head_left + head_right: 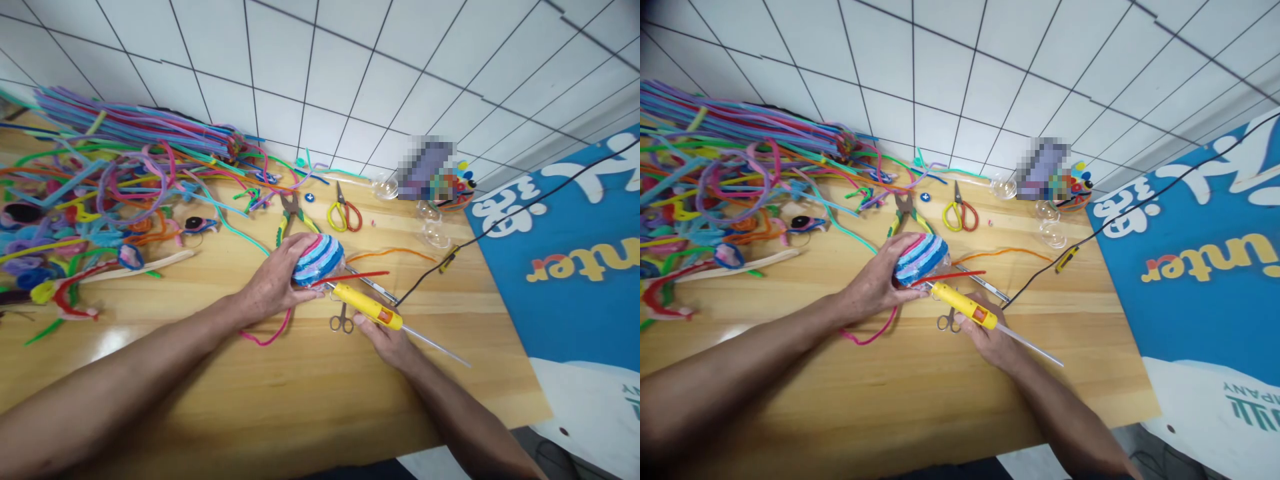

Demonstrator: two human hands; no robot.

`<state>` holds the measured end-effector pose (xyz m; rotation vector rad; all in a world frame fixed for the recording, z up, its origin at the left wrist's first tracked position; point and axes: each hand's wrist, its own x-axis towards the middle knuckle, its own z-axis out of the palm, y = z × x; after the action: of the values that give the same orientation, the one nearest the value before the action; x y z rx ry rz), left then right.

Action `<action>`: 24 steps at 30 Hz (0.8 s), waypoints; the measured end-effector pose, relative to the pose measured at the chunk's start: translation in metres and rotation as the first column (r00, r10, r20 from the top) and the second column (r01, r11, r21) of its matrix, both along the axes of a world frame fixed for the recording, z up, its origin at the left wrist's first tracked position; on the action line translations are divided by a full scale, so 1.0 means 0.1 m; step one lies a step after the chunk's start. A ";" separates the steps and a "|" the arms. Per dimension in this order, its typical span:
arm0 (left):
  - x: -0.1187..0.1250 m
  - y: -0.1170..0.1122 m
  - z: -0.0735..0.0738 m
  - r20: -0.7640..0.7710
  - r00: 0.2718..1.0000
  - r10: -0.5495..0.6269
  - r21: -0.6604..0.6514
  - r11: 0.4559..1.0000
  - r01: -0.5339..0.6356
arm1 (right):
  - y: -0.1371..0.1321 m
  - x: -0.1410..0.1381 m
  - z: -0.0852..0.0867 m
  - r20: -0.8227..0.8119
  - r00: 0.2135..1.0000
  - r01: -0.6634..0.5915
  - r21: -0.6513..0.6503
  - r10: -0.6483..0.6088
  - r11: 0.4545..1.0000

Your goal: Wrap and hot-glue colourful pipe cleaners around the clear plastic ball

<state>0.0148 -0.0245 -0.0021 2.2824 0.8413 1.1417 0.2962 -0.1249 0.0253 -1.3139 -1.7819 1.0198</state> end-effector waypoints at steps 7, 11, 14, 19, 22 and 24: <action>0.00 0.00 0.01 0.009 1.000 -0.004 0.008 1.000 0.004 | -0.01 0.00 0.01 -0.014 1.000 0.005 -0.043 -0.005 0.999; 0.00 0.00 0.03 -0.007 1.000 -0.001 0.000 1.000 0.001 | 0.00 -0.03 0.06 0.036 0.999 -0.013 -0.041 0.014 0.999; 0.00 0.00 0.02 -0.021 1.000 -0.004 -0.006 1.000 0.004 | 0.00 -0.03 0.07 0.043 0.999 -0.013 -0.026 0.014 1.000; -0.01 0.00 0.01 -0.020 1.000 -0.003 -0.012 1.000 0.003 | 0.01 0.01 0.01 0.038 0.992 0.117 0.027 -0.118 0.993; -0.01 0.00 0.02 -0.023 1.000 -0.003 -0.023 1.000 0.003 | 0.00 0.04 -0.02 0.037 0.989 0.142 -0.010 -0.141 0.990; -0.01 0.00 0.02 -0.019 1.000 -0.005 -0.022 1.000 0.004 | -0.01 0.05 -0.02 0.028 0.994 0.110 -0.029 -0.109 0.994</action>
<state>0.0135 -0.0246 0.0003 2.2795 0.8512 1.1053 0.3009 -0.1257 0.0232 -1.4334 -1.7003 0.9767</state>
